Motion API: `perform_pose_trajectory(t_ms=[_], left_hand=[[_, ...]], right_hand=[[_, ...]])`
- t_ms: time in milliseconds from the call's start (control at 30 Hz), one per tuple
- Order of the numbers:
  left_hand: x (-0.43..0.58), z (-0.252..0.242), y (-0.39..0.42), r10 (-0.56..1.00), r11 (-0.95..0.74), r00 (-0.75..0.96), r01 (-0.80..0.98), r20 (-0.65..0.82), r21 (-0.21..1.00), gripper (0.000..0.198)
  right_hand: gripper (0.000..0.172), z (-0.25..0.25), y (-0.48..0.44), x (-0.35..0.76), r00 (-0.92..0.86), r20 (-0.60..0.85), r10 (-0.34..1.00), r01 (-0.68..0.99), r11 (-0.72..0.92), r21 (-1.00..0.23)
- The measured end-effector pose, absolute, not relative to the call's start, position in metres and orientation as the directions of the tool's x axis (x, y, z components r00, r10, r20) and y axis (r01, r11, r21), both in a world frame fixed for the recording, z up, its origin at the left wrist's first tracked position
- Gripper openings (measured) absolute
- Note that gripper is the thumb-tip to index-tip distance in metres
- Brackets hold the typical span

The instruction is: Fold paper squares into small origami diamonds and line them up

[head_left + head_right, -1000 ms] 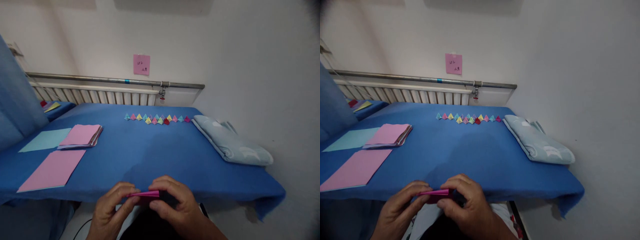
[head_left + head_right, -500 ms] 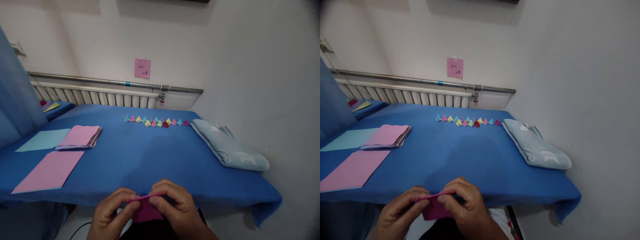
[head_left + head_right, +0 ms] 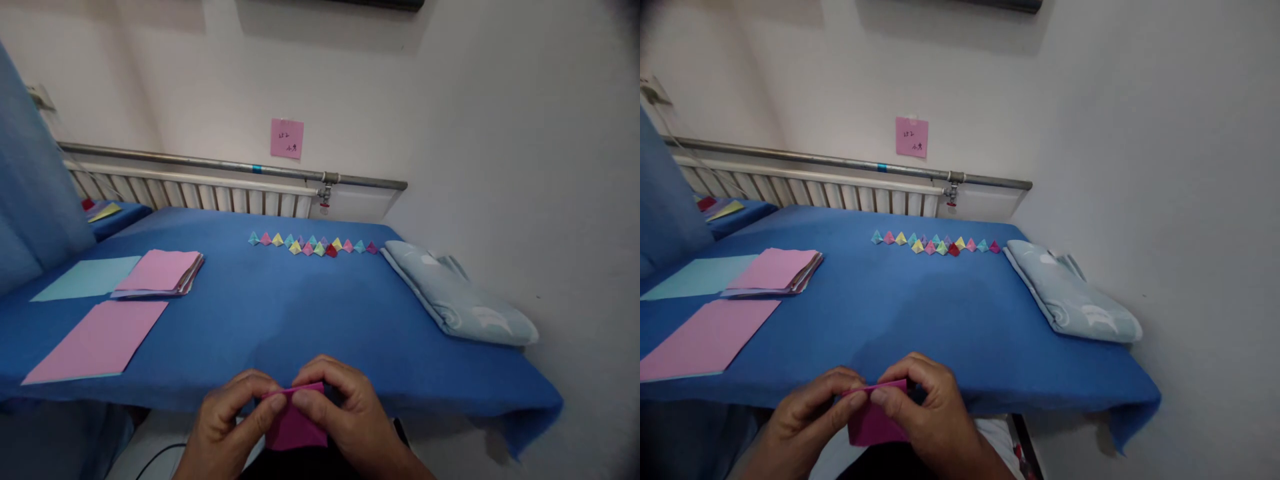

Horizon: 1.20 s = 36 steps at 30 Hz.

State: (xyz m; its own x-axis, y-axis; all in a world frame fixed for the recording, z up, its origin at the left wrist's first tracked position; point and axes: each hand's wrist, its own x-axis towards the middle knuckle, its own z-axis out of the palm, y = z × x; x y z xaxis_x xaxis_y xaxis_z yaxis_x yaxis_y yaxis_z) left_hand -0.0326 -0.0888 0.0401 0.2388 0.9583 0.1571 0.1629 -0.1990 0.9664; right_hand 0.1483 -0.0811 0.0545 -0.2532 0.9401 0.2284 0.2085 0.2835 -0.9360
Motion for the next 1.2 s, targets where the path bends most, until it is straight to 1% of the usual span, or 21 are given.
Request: perform_pose_trajectory(t_ms=[100,200,300,367,433,533,667,733,867,933,1000,1067,1200], left_hand=[[-0.032,0.035,-0.088,0.959,-0.204,0.228,0.143,0.168,0.968,0.022],[-0.032,0.034,-0.087,0.972,-0.106,0.223,0.139,0.074,0.985,0.023],[-0.032,0.036,-0.086,0.969,-0.019,0.245,0.152,-0.019,0.988,0.024],[-0.031,0.036,-0.085,0.972,0.014,0.233,0.126,-0.043,0.992,0.026],[-0.03,0.033,-0.083,0.982,0.073,0.174,0.052,-0.081,0.996,0.026],[-0.029,0.026,-0.081,0.989,0.139,0.062,-0.073,-0.135,0.988,0.025],[-0.03,0.016,-0.08,0.987,0.153,-0.013,-0.169,-0.158,0.974,0.023],[-0.03,0.013,-0.079,0.982,0.18,-0.023,-0.215,-0.189,0.96,0.023],[-0.03,0.011,-0.079,0.967,0.248,0.014,-0.299,-0.256,0.921,0.024],[-0.031,0.013,-0.079,0.949,0.314,0.079,-0.289,-0.304,0.905,0.024],[-0.032,0.016,-0.08,0.923,0.379,0.171,-0.24,-0.346,0.894,0.026],[-0.032,0.018,-0.081,0.898,0.417,0.245,-0.215,-0.365,0.883,0.025],[-0.031,0.014,-0.087,0.893,0.432,0.261,-0.273,-0.366,0.859,0.021]], right_hand=[[0.018,0.053,-0.08,0.147,-0.264,0.271,0.926,0.209,0.329,-0.921],[0.018,0.052,-0.08,0.147,-0.273,0.287,0.918,0.212,0.349,-0.913],[0.017,0.051,-0.078,0.147,-0.275,0.247,0.929,0.229,0.313,-0.922],[0.016,0.05,-0.076,0.148,-0.268,0.167,0.949,0.21,0.227,-0.951],[0.014,0.049,-0.074,0.149,-0.282,0.039,0.959,0.146,0.083,-0.986],[0.019,0.045,-0.074,0.153,-0.339,-0.117,0.933,0.08,-0.095,-0.992],[0.027,0.033,-0.079,0.154,-0.364,-0.237,0.901,0.15,-0.195,-0.969],[0.028,0.028,-0.081,0.153,-0.335,-0.26,0.906,0.154,-0.22,-0.963],[0.028,0.026,-0.081,0.151,-0.285,-0.264,0.922,0.11,-0.242,-0.964],[0.027,0.027,-0.081,0.152,-0.289,-0.249,0.924,0.098,-0.23,-0.968],[0.025,0.028,-0.08,0.153,-0.305,-0.224,0.926,0.094,-0.204,-0.974],[0.024,0.029,-0.08,0.153,-0.325,-0.205,0.923,0.089,-0.186,-0.978],[0.024,0.029,-0.082,0.153,-0.321,-0.198,0.926,0.088,-0.179,-0.98]])
